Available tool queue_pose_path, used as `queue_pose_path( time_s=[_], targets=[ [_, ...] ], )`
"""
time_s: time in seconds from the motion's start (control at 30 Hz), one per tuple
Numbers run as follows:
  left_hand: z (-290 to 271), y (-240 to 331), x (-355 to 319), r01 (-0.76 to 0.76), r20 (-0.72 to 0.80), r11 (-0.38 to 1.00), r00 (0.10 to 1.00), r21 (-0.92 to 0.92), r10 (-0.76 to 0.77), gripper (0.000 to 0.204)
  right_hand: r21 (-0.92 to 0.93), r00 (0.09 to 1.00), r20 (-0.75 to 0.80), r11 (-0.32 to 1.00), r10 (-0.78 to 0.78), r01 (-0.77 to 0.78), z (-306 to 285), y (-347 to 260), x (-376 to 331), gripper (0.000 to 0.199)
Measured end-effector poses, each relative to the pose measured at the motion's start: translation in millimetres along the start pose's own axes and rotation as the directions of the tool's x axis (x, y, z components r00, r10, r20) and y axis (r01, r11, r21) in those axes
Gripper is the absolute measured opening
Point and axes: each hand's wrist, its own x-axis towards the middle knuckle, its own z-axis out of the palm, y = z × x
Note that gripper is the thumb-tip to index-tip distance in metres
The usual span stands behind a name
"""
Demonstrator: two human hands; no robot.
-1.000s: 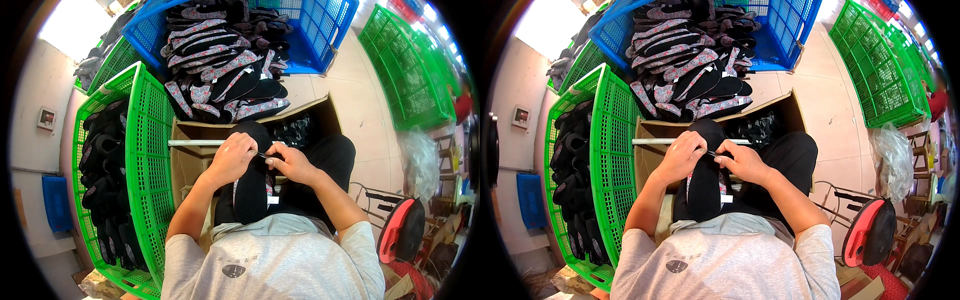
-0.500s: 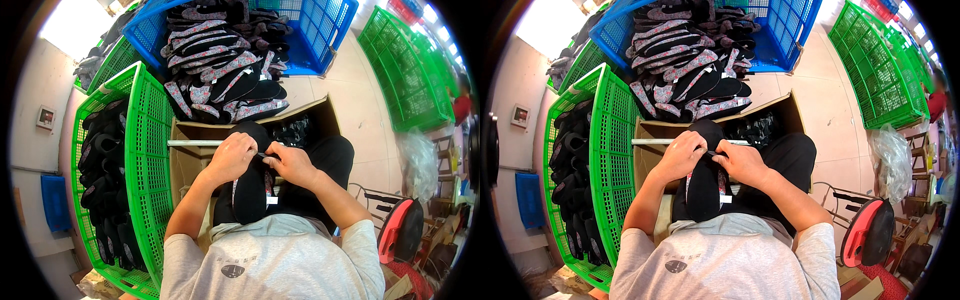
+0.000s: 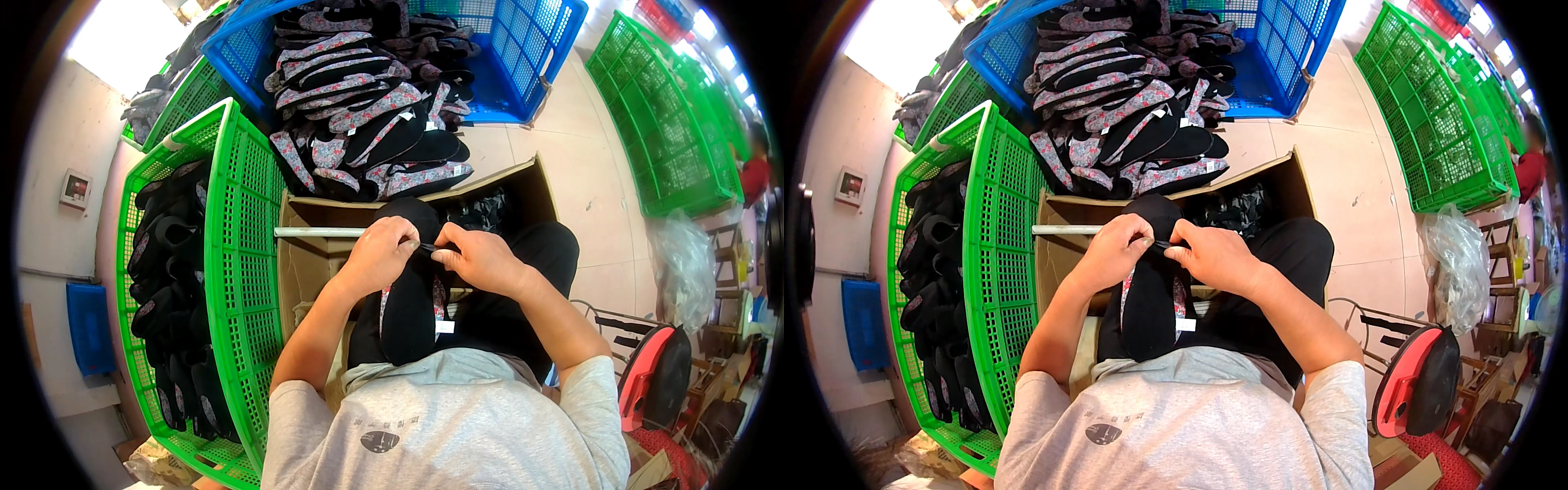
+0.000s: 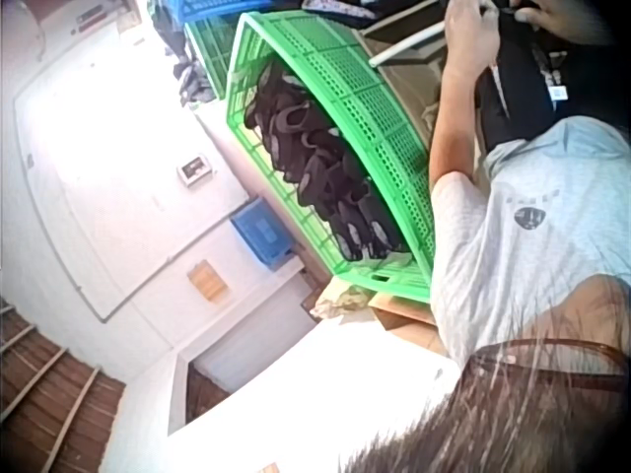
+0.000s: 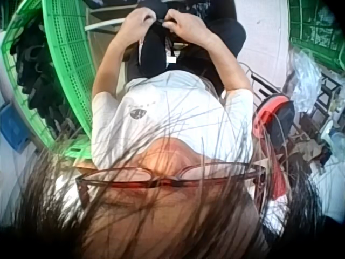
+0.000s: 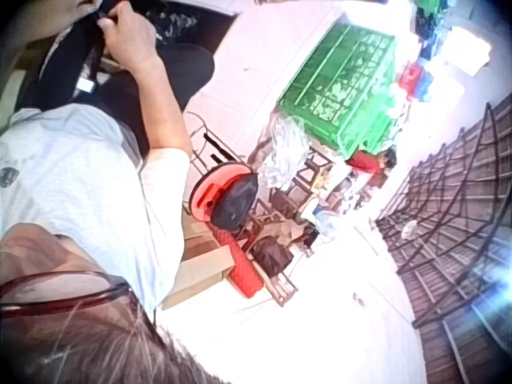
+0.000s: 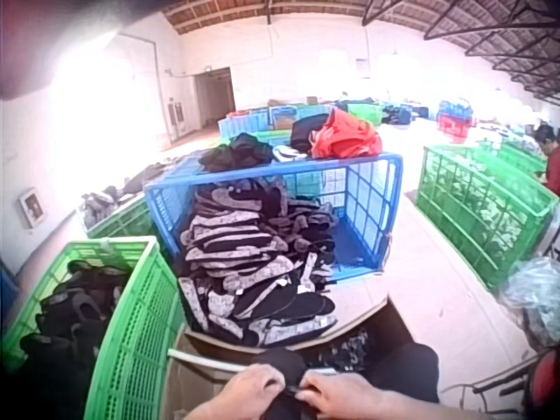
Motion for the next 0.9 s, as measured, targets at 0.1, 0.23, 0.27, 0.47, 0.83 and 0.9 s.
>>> queue_pose_path(
  time_s=[0.1, 0.23, 0.27, 0.47, 0.83, 0.9],
  targets=[
    [0.0, -0.7, 1.0, 0.020, 0.003, 1.000, 1.000, -0.018, -0.020, 0.005, -0.033, 0.999, 0.016, 0.999, -0.041, 0.042, -4.2, -3.1, 2.6, 0.026],
    [0.9, -3.5, 2.4, 0.071, 0.024, 0.994, 0.997, -0.086, -0.069, 0.004, -0.070, 0.997, 0.048, 0.995, -0.065, 0.069, -8.2, -4.7, 6.5, 0.026],
    [0.3, -3.5, 2.9, 0.109, 0.049, 0.989, 0.993, -0.103, -0.105, 0.005, -0.078, 0.996, 0.072, 0.995, -0.055, 0.060, -9.7, -5.4, 7.5, 0.028],
    [-3.3, 1.3, 5.7, 0.224, 0.123, 0.960, 0.971, -0.168, -0.205, 0.009, -0.111, 0.995, 0.096, 0.993, -0.038, 0.049, -10.8, -7.2, 12.0, 0.027],
    [2.9, -1.7, 9.8, 0.177, 0.080, 0.967, 0.983, -0.183, -0.164, 0.002, -0.200, 0.989, 0.142, 0.977, -0.048, 0.076, -18.7, -11.9, 19.3, 0.026],
    [-0.1, 1.2, 11.7, 0.216, 0.106, 0.967, 0.973, -0.134, -0.203, 0.007, -0.165, 0.991, 0.125, 0.984, -0.045, 0.066, -18.2, -10.3, 19.0, 0.025]
  ],
)
